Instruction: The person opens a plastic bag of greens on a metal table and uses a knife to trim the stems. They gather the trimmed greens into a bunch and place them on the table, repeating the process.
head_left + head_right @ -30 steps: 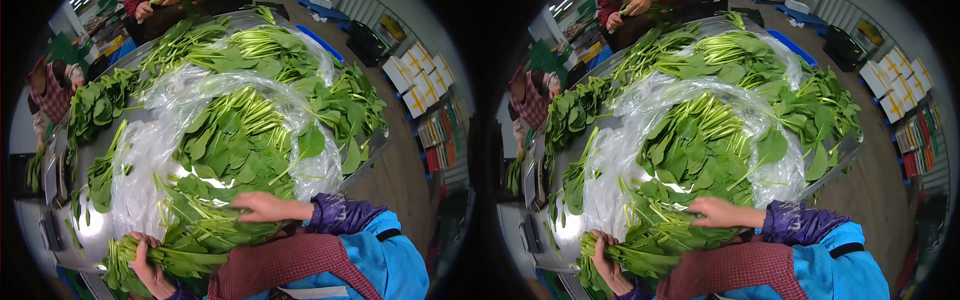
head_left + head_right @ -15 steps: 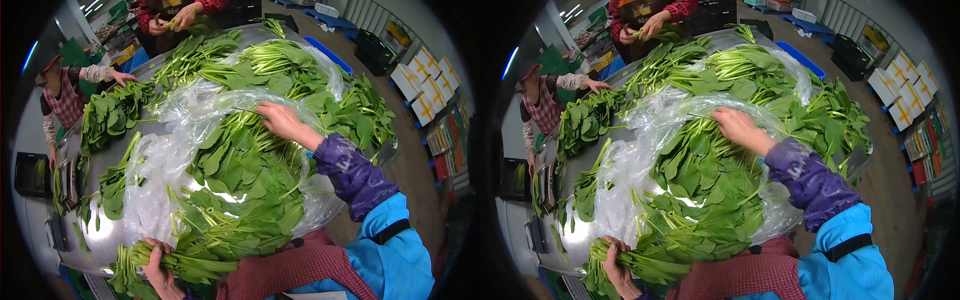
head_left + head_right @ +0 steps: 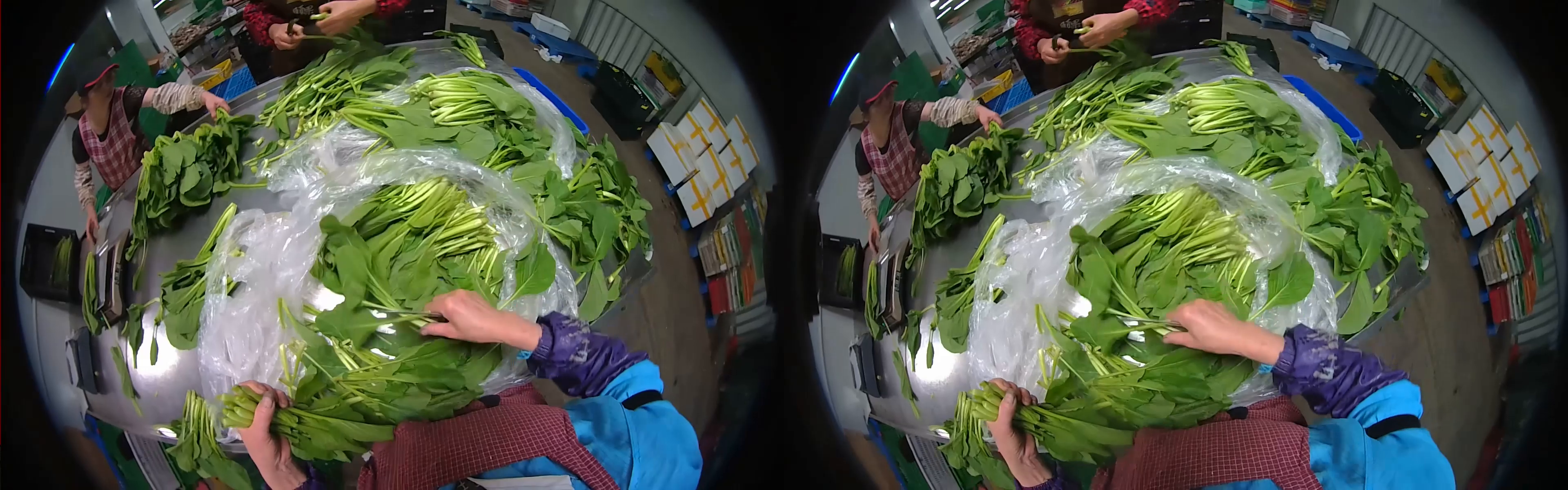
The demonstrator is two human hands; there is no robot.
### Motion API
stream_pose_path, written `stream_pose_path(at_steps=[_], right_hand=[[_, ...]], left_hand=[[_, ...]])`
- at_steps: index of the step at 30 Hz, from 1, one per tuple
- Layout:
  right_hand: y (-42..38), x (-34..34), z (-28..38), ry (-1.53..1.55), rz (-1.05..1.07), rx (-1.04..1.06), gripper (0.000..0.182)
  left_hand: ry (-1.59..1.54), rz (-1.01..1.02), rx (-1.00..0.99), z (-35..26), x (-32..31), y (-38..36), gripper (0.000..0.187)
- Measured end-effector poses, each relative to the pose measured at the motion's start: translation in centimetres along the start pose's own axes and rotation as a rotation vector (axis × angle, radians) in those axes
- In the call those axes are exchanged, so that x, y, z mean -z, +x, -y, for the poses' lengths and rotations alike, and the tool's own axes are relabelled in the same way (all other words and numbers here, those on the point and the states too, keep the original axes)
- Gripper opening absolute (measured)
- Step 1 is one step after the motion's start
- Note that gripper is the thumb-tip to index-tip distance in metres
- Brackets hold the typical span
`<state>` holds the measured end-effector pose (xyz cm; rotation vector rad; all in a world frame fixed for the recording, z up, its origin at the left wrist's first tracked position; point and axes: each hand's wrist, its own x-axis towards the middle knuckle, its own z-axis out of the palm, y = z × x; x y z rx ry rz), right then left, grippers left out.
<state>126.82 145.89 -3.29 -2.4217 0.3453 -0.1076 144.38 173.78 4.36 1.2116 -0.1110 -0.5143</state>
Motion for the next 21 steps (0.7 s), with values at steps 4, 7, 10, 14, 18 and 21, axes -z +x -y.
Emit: stream_pose_path(at_steps=[4,7,10,14,18,21], right_hand=[[-0.9,1.1,1.1,0.571,-0.094,-0.266,0.025],[-1.2,3.4,2.3,0.797,-0.019,-0.418,0.025],[-1.5,3.9,2.9,0.926,-0.001,-0.423,0.027],[-1.4,4.5,4.2,1.002,0.031,-0.44,0.029],[-1.4,4.2,5.7,0.952,0.052,-0.41,0.029],[-1.7,4.4,7.4,0.727,0.038,-0.307,0.027]], left_hand=[[0.104,0.044,-0.023,-0.7,-0.2,-0.3,0.021],[0.384,0.016,-0.169,-0.9,-0.9,-0.5,0.018],[0.603,0.132,-0.287,-1.6,-3.4,-1.1,0.016],[0.967,0.382,-0.671,-1.0,-6.0,-1.3,0.022],[1.09,0.592,-0.999,1.8,-8.4,-1.5,0.028],[1.162,0.693,-1.002,3.3,-9.8,-1.9,0.025]])
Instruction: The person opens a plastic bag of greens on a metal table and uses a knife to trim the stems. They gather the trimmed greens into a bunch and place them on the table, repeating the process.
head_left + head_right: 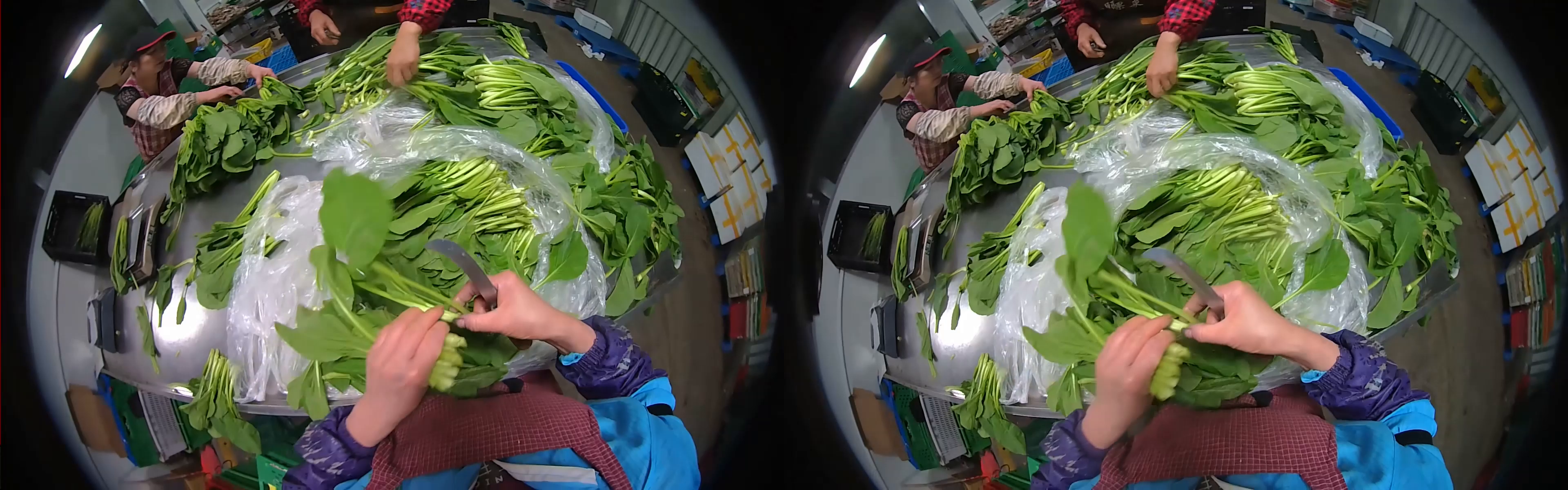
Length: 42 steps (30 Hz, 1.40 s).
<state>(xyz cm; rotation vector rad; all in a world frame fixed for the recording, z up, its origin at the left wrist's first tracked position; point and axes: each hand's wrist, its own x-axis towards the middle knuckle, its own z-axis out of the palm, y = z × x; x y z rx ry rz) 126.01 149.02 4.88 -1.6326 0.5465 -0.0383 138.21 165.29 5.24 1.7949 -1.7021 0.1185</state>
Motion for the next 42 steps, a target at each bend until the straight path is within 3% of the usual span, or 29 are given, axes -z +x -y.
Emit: stream_pose_path(at_steps=[4,6,9,10,11,13,14,20,27,36,38,39,42], right_hand=[[-0.5,0.0,0.7,-0.128,0.014,0.051,0.025],[-0.5,0.1,1.0,0.123,0.056,0.031,0.023],[-0.6,-0.4,1.0,0.177,-0.032,0.076,0.02],[-0.7,-0.6,0.6,-0.033,-0.069,0.142,0.019],[-0.3,-1.0,0.0,-0.033,-0.066,0.142,0.019],[0.5,-1.9,-1.1,-0.456,-0.227,0.616,0.021],[0.4,-2.0,-0.7,-0.53,-0.2,0.595,0.028],[1.5,-1.5,-1.8,-0.785,-0.258,0.559,0.031],[1.5,-1.7,-2.9,-0.798,-0.323,0.521,0.037],[1.9,-1.5,-3.8,-0.704,-0.344,0.578,0.034],[2.4,-0.2,-5.4,-0.809,-0.229,0.367,0.028],[2.3,-0.2,-5.3,-0.811,-0.235,0.369,0.028],[1.0,-0.5,-2.5,-0.377,-0.174,0.468,0.024]], left_hand=[[-0.009,-0.069,0.018,-0.1,-0.6,0.1,0.025],[-0.098,-0.1,0.068,0.4,-1.0,-0.4,0.03],[-0.261,-0.157,0.175,0.9,0.0,-0.3,0.032],[-0.426,-0.155,0.392,0.8,0.2,-0.3,0.028],[-0.59,-0.152,0.61,0.8,0.4,-0.3,0.024],[-0.666,-0.136,0.659,1.0,0.4,-0.4,0.019],[-0.741,-0.125,0.683,1.2,0.2,-0.5,0.02],[-1.002,-0.078,0.849,1.0,0.2,-0.5,0.016],[-1.249,-0.153,0.981,0.9,-0.7,-0.2,0.016],[-1.209,-0.07,0.941,0.6,-1.0,-0.2,0.021],[-1.168,-0.091,0.932,0.5,-0.6,-0.5,0.021],[-1.129,-0.111,0.921,0.5,-0.4,-0.4,0.021],[-1.156,-0.139,0.946,0.7,-0.2,0.0,0.02]])
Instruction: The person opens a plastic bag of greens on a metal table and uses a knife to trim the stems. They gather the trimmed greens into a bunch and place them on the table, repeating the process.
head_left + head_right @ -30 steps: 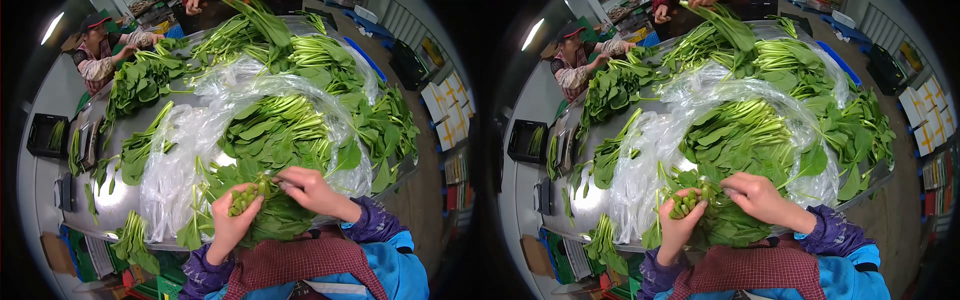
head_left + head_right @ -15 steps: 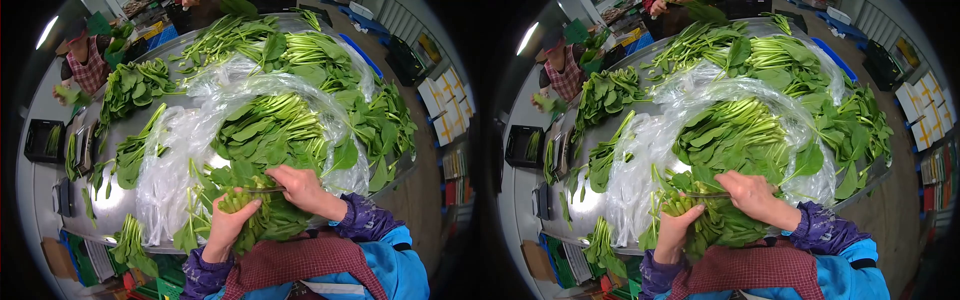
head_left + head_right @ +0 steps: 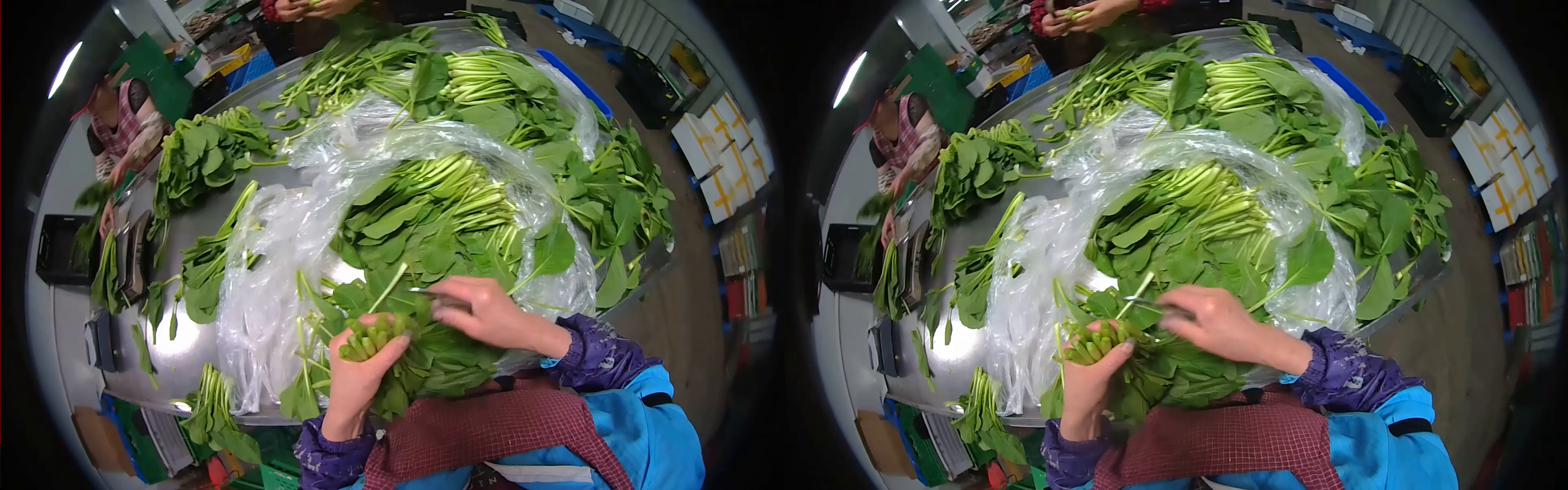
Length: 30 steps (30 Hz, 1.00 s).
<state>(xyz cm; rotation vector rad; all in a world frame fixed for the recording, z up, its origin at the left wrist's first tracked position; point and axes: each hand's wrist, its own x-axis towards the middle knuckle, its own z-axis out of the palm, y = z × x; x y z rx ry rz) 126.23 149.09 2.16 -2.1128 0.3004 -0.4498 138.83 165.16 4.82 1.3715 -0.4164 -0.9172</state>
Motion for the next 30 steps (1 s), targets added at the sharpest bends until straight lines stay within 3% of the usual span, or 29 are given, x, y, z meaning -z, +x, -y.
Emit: stream_pose_path(at_steps=[1,3,5,7,9,12,13,14,15,16,18,22,25,26,27,30], right_hand=[[0.3,-0.5,0.5,0.131,-0.029,0.076,0.026],[0.7,-0.2,1.8,0.219,0.105,0.105,0.026],[0.7,0.1,1.7,0.192,0.119,0.108,0.026],[0.6,0.8,1.7,0.208,0.199,0.043,0.028],[0.4,1.4,1.2,0.271,0.146,0.002,0.029],[1.4,2.2,-2.0,0.068,0.272,-0.164,0.036],[1.8,2.2,-4.5,-0.082,0.079,-0.005,0.039],[3.0,3.6,-5.4,-0.184,-0.017,-0.036,0.041],[4.1,5.0,-6.2,-0.31,-0.144,-0.085,0.038],[5.3,6.0,-8.0,-0.409,-0.277,-0.029,0.037],[7.5,8.1,-10.1,-0.515,-0.361,-0.156,0.038],[9.3,8.7,-12.7,-0.535,-0.156,-0.266,0.032],[8.2,8.0,-9.2,-0.333,-0.138,-0.304,0.026],[7.2,6.9,-9.6,-0.175,-0.276,-0.158,0.024],[6.2,6.5,-8.1,-0.114,-0.29,-0.144,0.025],[3.7,5.7,-4.0,-0.019,-0.301,-0.254,0.024]], left_hand=[[-0.004,0.017,-0.001,0.1,0.0,0.1,0.02],[0.089,0.058,-0.016,0.4,0.2,0.0,0.019],[0.187,0.063,-0.042,-0.5,0.3,0.0,0.019],[0.71,0.136,-0.364,-1.8,1.2,0.0,0.02],[0.787,0.034,-0.363,-2.2,2.6,-0.3,0.021],[0.308,-0.105,-0.16,-3.0,5.2,-0.8,0.024],[0.173,-0.122,-0.146,-3.6,6.0,-1.0,0.025],[0.067,0.057,-0.33,-3.1,7.9,-0.4,0.028],[0.068,0.057,-0.331,-3.2,8.5,-0.6,0.028],[-0.135,0.034,-0.314,-3.3,8.9,-0.9,0.029],[-0.418,0.041,-0.266,-3.3,10.1,-1.3,0.032],[-0.704,0.211,-0.327,-3.9,10.1,-1.4,0.035],[-0.794,0.07,-0.406,-4.1,11.8,-1.7,0.034],[-0.775,0.047,-0.436,-4.4,11.7,-2.0,0.037],[-0.776,0.037,-0.44,-4.3,11.7,-2.1,0.037],[-0.466,-0.16,-0.422,-3.7,11.1,-2.5,0.036]])
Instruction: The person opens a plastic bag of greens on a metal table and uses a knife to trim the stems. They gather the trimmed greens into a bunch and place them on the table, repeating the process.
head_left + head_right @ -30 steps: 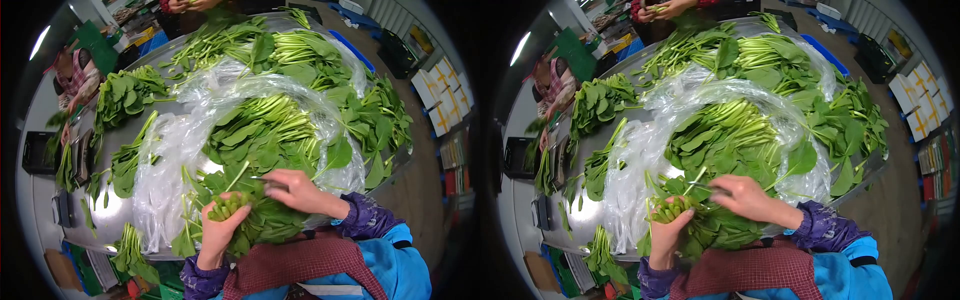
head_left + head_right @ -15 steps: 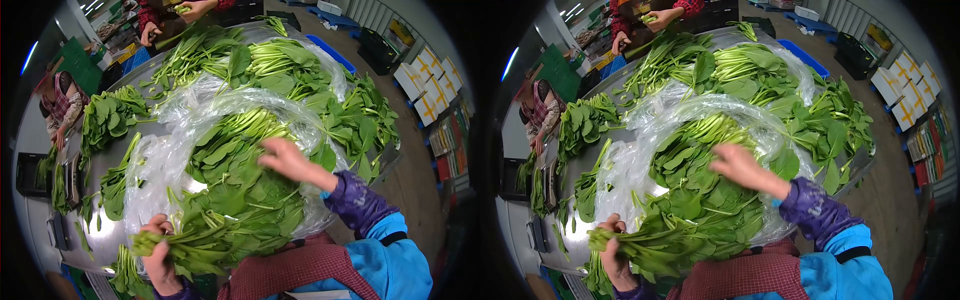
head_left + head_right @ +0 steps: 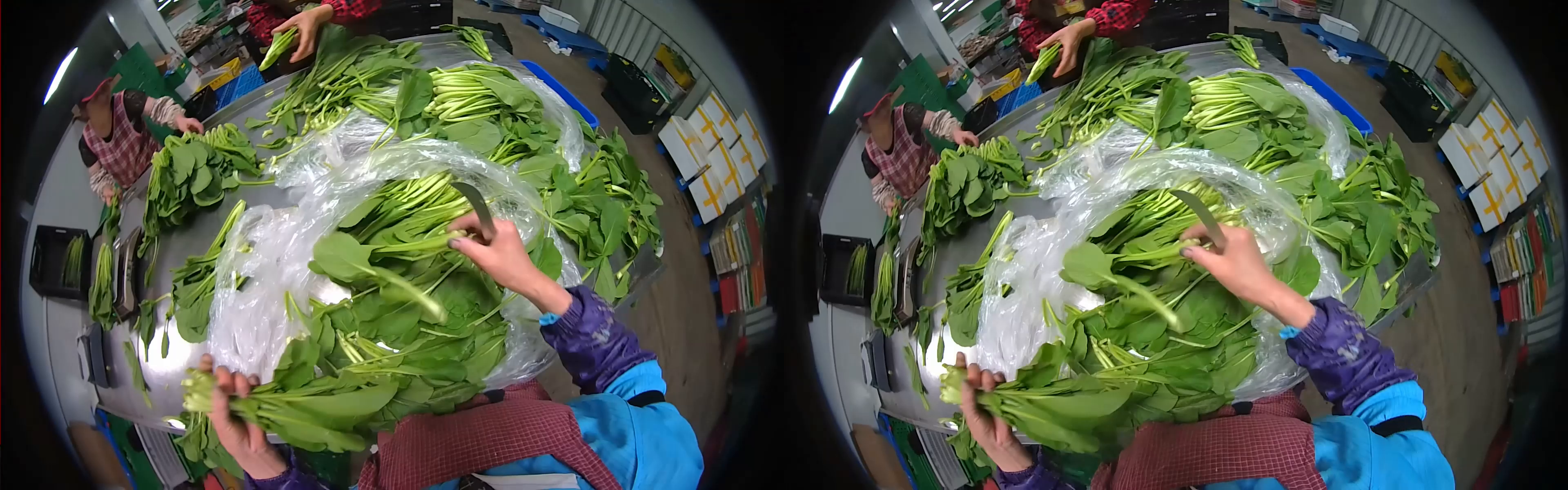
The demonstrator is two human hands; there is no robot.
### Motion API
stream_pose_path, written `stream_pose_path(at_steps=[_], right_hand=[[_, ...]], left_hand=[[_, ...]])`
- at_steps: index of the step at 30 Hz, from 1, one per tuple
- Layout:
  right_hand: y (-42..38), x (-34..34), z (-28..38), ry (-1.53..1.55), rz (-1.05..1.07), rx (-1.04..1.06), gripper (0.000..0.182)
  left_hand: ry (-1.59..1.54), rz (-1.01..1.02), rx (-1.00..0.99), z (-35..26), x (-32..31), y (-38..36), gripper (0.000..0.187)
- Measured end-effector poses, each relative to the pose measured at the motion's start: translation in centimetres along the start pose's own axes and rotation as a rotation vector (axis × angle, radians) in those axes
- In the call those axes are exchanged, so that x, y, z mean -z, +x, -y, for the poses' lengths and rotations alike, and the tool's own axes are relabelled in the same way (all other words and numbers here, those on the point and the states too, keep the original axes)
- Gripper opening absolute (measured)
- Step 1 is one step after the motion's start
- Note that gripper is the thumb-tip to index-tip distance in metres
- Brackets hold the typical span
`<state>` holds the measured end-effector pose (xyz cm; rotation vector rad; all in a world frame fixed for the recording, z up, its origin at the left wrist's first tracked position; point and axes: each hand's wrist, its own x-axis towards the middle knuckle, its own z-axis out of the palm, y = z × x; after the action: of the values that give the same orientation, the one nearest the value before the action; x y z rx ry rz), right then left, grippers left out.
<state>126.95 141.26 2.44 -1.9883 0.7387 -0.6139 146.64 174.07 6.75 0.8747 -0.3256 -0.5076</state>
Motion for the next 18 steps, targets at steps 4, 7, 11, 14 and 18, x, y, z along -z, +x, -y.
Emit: stream_pose_path(at_steps=[4,7,11,14,18], right_hand=[[-2.9,-0.9,1.2,0.238,0.011,-0.005,0.02],[-4.3,-1.8,1.9,0.237,0.025,0.06,0.022],[-5.1,-2.4,4.1,0.026,0.077,0.443,0.027],[-5.9,-2.9,4.9,0.142,0.258,0.545,0.03],[-6.1,-4.0,4.6,0.057,0.147,0.356,0.044]], left_hand=[[0.596,-0.047,0.048,1.6,-3.7,-1.4,0.028],[0.911,0.196,0.129,2.9,-7.1,-2.9,0.022],[1.311,0.632,-0.509,5.6,-10.2,-2.6,0.034],[1.331,0.738,-0.537,7.3,-10.0,-2.1,0.036],[1.153,0.631,-0.241,7.2,-9.3,-2.4,0.037]])
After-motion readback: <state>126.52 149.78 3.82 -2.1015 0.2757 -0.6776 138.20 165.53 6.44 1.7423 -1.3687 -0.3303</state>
